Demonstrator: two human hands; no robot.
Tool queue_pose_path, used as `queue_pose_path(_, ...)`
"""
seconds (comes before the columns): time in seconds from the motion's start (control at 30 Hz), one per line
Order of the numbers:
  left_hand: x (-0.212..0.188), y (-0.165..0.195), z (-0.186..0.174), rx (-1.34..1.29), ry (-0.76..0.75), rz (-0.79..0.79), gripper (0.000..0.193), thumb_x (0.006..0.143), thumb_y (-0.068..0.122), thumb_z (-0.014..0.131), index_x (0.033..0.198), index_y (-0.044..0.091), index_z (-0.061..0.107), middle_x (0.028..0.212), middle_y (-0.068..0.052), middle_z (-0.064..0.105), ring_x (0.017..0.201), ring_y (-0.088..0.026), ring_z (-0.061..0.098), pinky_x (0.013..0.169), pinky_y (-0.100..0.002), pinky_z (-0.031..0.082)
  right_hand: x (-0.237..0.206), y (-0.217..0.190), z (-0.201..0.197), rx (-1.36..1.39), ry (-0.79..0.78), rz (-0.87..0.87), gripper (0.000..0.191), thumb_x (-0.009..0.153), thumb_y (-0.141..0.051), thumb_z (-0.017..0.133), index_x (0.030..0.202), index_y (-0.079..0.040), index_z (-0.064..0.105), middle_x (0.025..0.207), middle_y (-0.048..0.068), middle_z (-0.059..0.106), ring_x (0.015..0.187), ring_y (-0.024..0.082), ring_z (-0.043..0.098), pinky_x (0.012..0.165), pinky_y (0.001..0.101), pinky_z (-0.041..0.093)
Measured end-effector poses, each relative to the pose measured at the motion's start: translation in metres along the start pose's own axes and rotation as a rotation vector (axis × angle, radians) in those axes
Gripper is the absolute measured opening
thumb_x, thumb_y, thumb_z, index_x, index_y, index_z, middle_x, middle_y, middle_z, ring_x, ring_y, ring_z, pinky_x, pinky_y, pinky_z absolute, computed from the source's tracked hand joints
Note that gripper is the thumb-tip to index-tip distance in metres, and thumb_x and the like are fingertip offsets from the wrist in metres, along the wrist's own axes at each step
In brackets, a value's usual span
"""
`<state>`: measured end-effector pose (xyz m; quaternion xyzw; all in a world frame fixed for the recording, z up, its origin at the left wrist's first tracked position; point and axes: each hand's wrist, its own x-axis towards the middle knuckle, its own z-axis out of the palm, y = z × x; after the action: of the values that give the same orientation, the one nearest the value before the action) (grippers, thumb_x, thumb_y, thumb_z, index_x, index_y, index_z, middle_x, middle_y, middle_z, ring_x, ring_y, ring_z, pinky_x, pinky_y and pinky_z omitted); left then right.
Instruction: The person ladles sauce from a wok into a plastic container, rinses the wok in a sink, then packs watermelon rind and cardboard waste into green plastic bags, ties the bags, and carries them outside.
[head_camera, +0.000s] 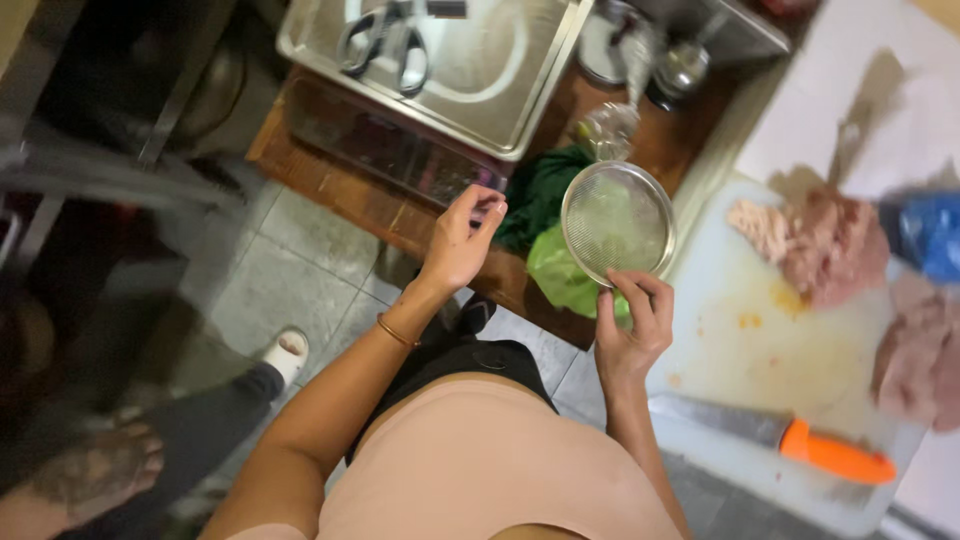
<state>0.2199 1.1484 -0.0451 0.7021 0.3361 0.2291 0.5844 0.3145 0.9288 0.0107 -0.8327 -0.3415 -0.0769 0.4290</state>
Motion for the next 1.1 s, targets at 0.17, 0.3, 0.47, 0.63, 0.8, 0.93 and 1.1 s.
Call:
queue_pose_path(0.17, 0.003, -0.019, -0.041, -0.044, 0.198, 0.127, 0.021, 0.102, 0.024, 0.065, 0.111, 0.005, 0.068, 0.101, -0.009, 0.074, 0.096, -0.019, 0.073, 0.083, -0.033, 0.058, 0.022, -0.015, 0.035, 0.089, -0.038, -0.116, 0.026, 0.089, 0.006, 0.078, 0.112, -0.005, 0.074, 0.111, 0.012, 0.063, 0.103, 0.026, 0.064, 0.091, 0.0354, 0.055)
queue_pose_path(0.3, 0.012, -0.040, -0.083, -0.016, 0.332, -0.013, 0.022, 0.099, 0.025, 0.066, 0.109, 0.005, 0.067, 0.101, -0.010, 0.074, 0.089, -0.021, 0.071, 0.078, -0.034, 0.056, 0.040, -0.036, 0.073, 0.118, -0.058, -0.232, 0.027, 0.089, 0.008, 0.078, 0.113, -0.004, 0.074, 0.112, 0.012, 0.063, 0.105, 0.027, 0.063, 0.093, 0.0374, 0.053)
queue_pose_path(0.47, 0.024, -0.064, -0.157, -0.085, 0.422, -0.045, 0.021, 0.099, 0.025, 0.066, 0.108, 0.006, 0.067, 0.098, -0.009, 0.075, 0.089, -0.020, 0.071, 0.080, -0.034, 0.058, 0.060, -0.089, 0.140, 0.156, -0.070, -0.376, 0.027, 0.089, 0.008, 0.080, 0.112, -0.005, 0.074, 0.111, 0.012, 0.063, 0.103, 0.027, 0.064, 0.089, 0.0366, 0.054)
queue_pose_path(0.63, 0.030, -0.085, -0.274, -0.048, 0.530, -0.015, 0.020, 0.100, 0.024, 0.066, 0.108, 0.006, 0.066, 0.100, -0.008, 0.075, 0.091, -0.019, 0.072, 0.083, -0.033, 0.058, 0.067, -0.185, 0.225, 0.305, -0.174, -0.439, 0.030, 0.088, 0.011, 0.076, 0.113, -0.006, 0.074, 0.113, 0.012, 0.063, 0.103, 0.027, 0.065, 0.090, 0.0364, 0.055)
queue_pose_path(0.8, 0.016, -0.109, -0.406, -0.034, 0.629, -0.044, 0.021, 0.100, 0.025, 0.064, 0.109, 0.005, 0.064, 0.101, -0.009, 0.075, 0.087, -0.020, 0.073, 0.079, -0.033, 0.059, 0.060, -0.301, 0.330, 0.427, -0.292, -0.587, 0.034, 0.084, 0.013, 0.074, 0.113, -0.005, 0.074, 0.112, 0.013, 0.063, 0.105, 0.029, 0.065, 0.090, 0.0380, 0.054)
queue_pose_path(0.93, -0.010, -0.142, -0.495, 0.050, 0.822, -0.156, 0.023, 0.099, 0.026, 0.066, 0.110, 0.006, 0.064, 0.103, -0.010, 0.075, 0.087, -0.021, 0.073, 0.077, -0.033, 0.059, 0.049, -0.380, 0.416, 0.546, -0.406, -0.744, 0.029, 0.088, 0.011, 0.078, 0.111, -0.005, 0.074, 0.112, 0.012, 0.064, 0.104, 0.028, 0.065, 0.090, 0.0382, 0.054)
queue_pose_path(1.1, -0.073, -0.205, -0.551, -0.067, 1.148, -0.263, 0.021, 0.099, 0.023, 0.067, 0.112, 0.007, 0.066, 0.109, -0.011, 0.076, 0.096, -0.023, 0.073, 0.083, -0.034, 0.057, 0.025, -0.460, 0.513, 0.675, -0.681, -0.877, 0.026, 0.089, 0.010, 0.079, 0.111, -0.004, 0.073, 0.113, 0.012, 0.064, 0.103, 0.027, 0.066, 0.087, 0.0357, 0.056)
